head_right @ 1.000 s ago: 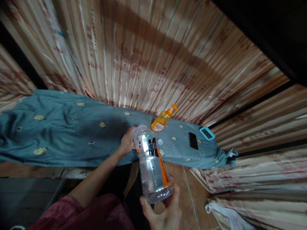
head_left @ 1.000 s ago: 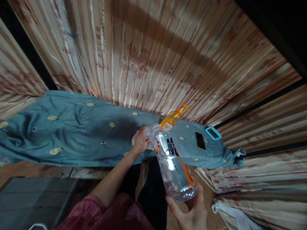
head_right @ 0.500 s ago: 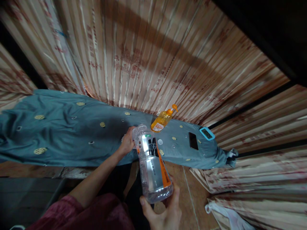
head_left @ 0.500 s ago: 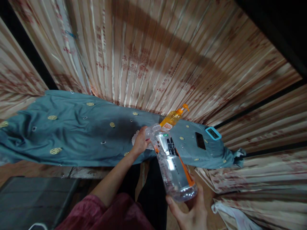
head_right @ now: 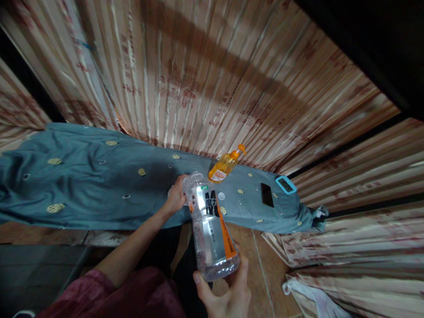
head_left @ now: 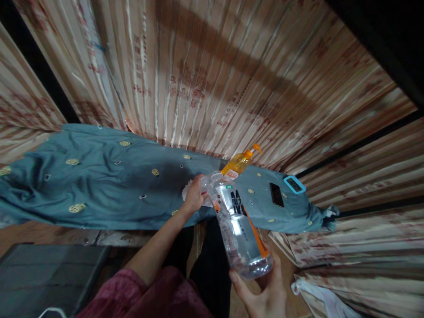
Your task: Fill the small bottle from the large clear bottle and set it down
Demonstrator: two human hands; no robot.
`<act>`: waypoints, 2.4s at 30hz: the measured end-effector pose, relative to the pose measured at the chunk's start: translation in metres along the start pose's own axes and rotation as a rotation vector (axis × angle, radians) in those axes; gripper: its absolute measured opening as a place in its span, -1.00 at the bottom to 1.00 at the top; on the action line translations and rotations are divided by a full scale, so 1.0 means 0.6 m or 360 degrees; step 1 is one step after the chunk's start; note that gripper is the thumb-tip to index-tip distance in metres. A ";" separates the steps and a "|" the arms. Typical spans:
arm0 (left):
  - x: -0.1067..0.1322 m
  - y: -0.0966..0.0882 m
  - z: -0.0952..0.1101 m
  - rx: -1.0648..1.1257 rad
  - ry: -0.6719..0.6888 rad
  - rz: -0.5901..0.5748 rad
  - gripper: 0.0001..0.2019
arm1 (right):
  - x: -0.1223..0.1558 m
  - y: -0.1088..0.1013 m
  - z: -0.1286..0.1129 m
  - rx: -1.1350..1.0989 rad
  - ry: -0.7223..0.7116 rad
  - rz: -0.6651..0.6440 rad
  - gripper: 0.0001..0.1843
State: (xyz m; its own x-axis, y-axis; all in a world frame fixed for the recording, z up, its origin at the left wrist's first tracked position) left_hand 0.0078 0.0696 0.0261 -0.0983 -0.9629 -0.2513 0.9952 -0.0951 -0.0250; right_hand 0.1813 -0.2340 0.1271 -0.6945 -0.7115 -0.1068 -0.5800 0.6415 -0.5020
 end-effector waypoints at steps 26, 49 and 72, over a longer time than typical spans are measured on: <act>0.000 0.001 0.003 0.0015 -0.0016 -0.0010 -0.46 | 0.001 0.003 -0.001 -0.0044 -0.0016 -0.0028 0.31; -0.002 0.002 -0.004 0.0035 -0.0055 -0.0020 -0.44 | -0.002 -0.001 -0.008 0.0019 -0.0014 -0.0037 0.28; -0.003 0.004 0.003 -0.0096 -0.0028 -0.0028 -0.44 | 0.000 0.003 -0.010 0.0000 -0.0023 -0.0057 0.29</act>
State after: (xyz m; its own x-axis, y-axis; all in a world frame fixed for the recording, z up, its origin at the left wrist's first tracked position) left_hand 0.0104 0.0706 0.0282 -0.1152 -0.9655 -0.2335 0.9914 -0.0971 -0.0874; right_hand 0.1778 -0.2310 0.1312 -0.6668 -0.7383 -0.1012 -0.6047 0.6154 -0.5056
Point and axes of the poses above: each hand's wrist, its own x-axis away from the middle knuckle, its own y-axis out of the palm, z = x × y, the point moved 9 cm from there along -x, towards the middle knuckle, and after that the axes turned 2 degrees about -y, right-handed, at the moved point
